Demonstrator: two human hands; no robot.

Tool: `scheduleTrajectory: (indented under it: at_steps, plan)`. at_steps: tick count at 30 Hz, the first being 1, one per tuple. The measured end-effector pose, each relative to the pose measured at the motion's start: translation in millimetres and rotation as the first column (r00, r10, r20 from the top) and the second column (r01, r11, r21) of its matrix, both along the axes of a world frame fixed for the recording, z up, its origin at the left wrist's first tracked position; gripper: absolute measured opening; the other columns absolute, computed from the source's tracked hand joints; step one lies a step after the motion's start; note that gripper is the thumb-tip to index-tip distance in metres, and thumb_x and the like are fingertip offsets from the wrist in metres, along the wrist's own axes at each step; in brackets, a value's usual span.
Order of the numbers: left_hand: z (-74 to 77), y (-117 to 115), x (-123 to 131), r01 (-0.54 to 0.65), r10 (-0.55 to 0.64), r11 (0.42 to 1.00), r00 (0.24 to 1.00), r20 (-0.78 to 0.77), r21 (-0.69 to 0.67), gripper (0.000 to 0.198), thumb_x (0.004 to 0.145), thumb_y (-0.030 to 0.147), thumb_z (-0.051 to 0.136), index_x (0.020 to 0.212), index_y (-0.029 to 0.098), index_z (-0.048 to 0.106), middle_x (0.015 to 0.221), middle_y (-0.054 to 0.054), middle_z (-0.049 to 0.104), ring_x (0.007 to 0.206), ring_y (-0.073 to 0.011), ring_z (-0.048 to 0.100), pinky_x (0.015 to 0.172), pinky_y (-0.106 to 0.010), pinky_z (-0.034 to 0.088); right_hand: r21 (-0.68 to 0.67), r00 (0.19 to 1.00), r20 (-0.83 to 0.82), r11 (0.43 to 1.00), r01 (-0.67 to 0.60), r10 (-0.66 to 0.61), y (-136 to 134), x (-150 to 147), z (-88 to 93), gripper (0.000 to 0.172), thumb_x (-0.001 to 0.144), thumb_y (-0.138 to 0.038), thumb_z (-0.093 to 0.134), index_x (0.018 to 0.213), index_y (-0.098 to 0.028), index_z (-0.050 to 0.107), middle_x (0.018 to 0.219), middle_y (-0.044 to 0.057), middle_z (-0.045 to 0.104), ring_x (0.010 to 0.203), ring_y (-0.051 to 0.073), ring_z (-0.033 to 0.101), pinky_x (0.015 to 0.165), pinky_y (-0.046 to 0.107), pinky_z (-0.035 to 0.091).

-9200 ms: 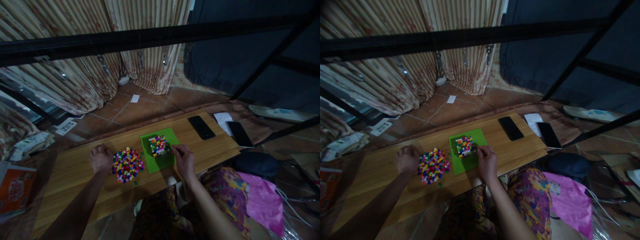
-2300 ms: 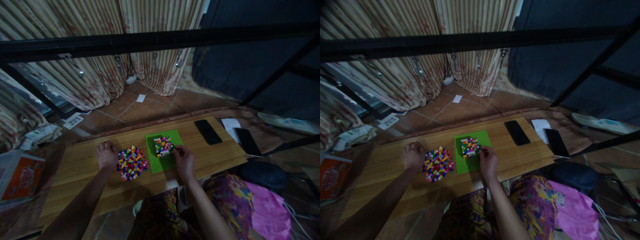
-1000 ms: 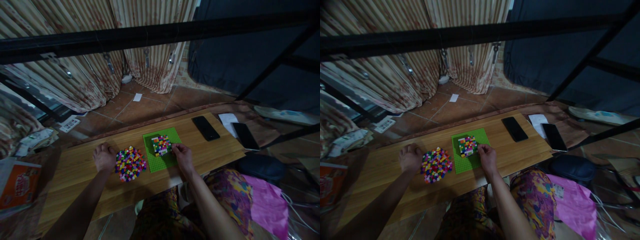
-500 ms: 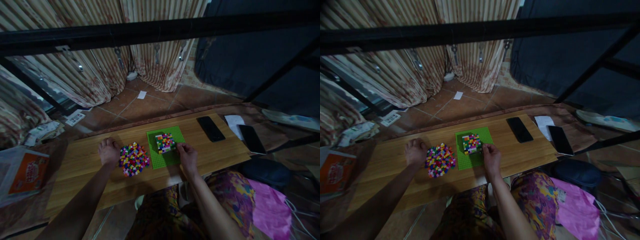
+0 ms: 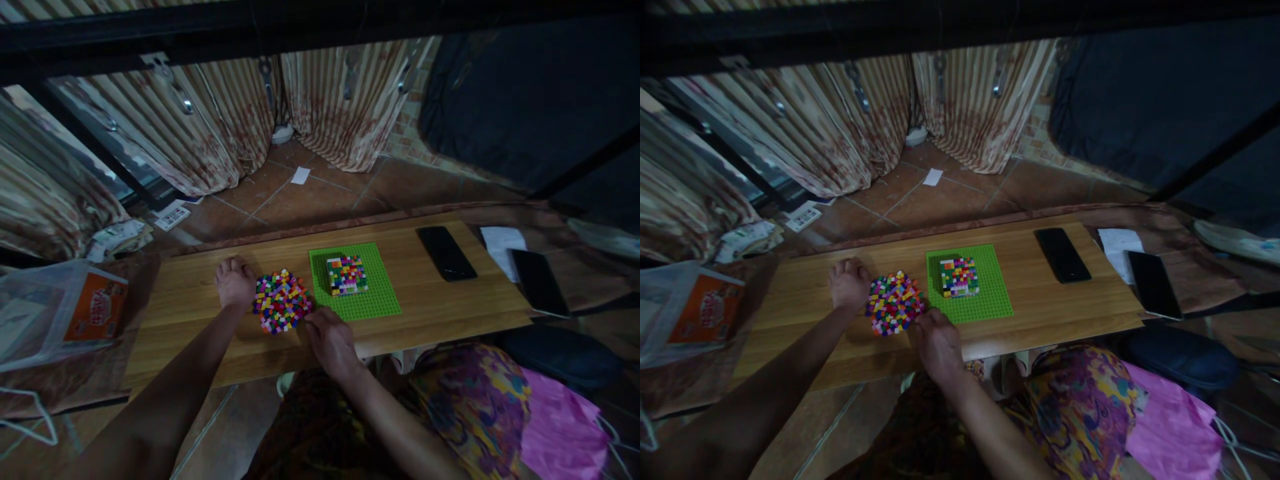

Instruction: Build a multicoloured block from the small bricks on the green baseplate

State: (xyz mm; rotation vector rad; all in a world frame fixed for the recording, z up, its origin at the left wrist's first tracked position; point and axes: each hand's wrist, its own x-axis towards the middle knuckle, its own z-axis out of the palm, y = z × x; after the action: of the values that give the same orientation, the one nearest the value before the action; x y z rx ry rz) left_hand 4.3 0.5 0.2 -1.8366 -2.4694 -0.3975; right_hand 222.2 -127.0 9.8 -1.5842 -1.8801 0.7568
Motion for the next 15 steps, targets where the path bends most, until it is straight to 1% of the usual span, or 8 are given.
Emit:
scheduleTrajectory:
  at_steps: [3, 5, 9, 15]
  plan:
    - [-0.5, 0, -1, -0.003, 0.003, 1.0, 1.0, -0.011, -0.002, 0.039, 0.09, 0.025, 0.039, 0.12, 0.012, 0.06, 0.123, -0.017, 0.059, 0.114, -0.0347, 0.05, 0.096, -0.047, 0.04, -0.032, 0.984, 0.174, 0.999, -0.017, 0.022, 4, -4, 3.2, 0.022, 0.094, -0.016, 0.05, 0.1, -0.021, 0.071, 0.1, 0.007, 0.069, 0.091, 0.019, 0.064, 0.08, 0.027, 0.048]
    - [-1.7, 0, -2, 0.001, -0.001, 1.0, 1.0, -0.014, 0.008, 0.039, 0.09, 0.026, 0.039, 0.12, 0.012, 0.06, 0.123, -0.017, 0.059, 0.113, -0.0345, 0.05, 0.096, -0.047, 0.04, -0.045, 0.969, 0.243, 0.999, -0.03, 0.04, 5, -6, 5.5, 0.021, 0.094, -0.016, 0.05, 0.101, -0.021, 0.07, 0.101, 0.008, 0.069, 0.092, 0.019, 0.064, 0.079, 0.027, 0.048]
    - [-3.2, 1, -3, 0.008, -0.007, 1.0, 1.0, -0.011, 0.014, 0.038, 0.09, 0.026, 0.039, 0.118, 0.013, 0.061, 0.123, -0.017, 0.059, 0.115, -0.0343, 0.05, 0.096, -0.047, 0.041, -0.046, 0.96, 0.276, 0.998, -0.036, 0.047, 6, -8, 5.9, 0.02, 0.095, -0.016, 0.05, 0.101, -0.021, 0.069, 0.101, 0.008, 0.068, 0.095, 0.02, 0.063, 0.079, 0.028, 0.048]
    - [-2.6, 1, -4, 0.002, -0.002, 1.0, 1.0, -0.008, 0.012, 0.039, 0.09, 0.027, 0.039, 0.12, 0.014, 0.06, 0.124, -0.016, 0.059, 0.114, -0.034, 0.051, 0.094, -0.046, 0.041, -0.04, 0.95, 0.307, 0.999, -0.035, 0.046, 9, -13, 0.7, 0.021, 0.092, -0.012, 0.051, 0.102, -0.021, 0.068, 0.101, 0.007, 0.069, 0.09, 0.021, 0.064, 0.072, 0.028, 0.05]
